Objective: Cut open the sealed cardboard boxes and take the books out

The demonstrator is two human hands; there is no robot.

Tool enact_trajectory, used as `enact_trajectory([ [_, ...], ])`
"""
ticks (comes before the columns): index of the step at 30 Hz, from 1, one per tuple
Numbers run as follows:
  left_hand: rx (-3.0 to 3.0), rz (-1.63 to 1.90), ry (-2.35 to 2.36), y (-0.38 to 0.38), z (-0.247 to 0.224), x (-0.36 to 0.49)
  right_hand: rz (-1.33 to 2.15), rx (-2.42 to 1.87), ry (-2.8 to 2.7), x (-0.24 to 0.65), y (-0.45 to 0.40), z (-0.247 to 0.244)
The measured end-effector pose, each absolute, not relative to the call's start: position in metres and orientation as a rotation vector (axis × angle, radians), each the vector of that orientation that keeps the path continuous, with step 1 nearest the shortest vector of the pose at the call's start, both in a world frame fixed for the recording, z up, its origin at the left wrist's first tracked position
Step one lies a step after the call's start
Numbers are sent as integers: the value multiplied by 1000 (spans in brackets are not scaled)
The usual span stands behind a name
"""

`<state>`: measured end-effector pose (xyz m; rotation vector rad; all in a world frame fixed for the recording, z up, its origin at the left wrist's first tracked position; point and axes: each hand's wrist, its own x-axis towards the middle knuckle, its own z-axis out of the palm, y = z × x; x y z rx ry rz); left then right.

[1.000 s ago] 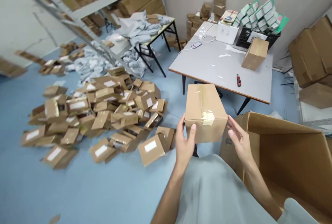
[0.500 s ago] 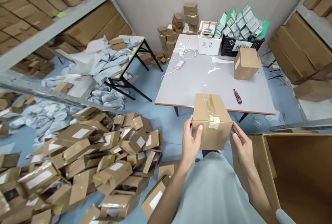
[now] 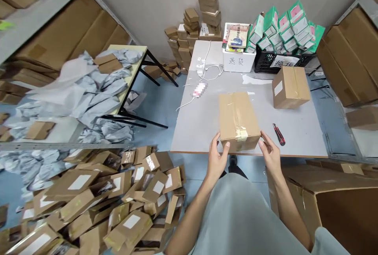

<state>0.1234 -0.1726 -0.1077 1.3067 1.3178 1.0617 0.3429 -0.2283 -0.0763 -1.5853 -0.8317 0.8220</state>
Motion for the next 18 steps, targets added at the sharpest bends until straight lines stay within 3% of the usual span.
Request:
enact_trajectory([
  [10,1319,706,1275,-146,-200,75,898,-1837,-433,274,-202,-142],
  [14,1498,688,1223,-150,-197,75,832,-1776,-307,235,-201,-151],
  [18,1656,596,857,-155,-175,100,722,-1662,-285,220,-218,-138],
])
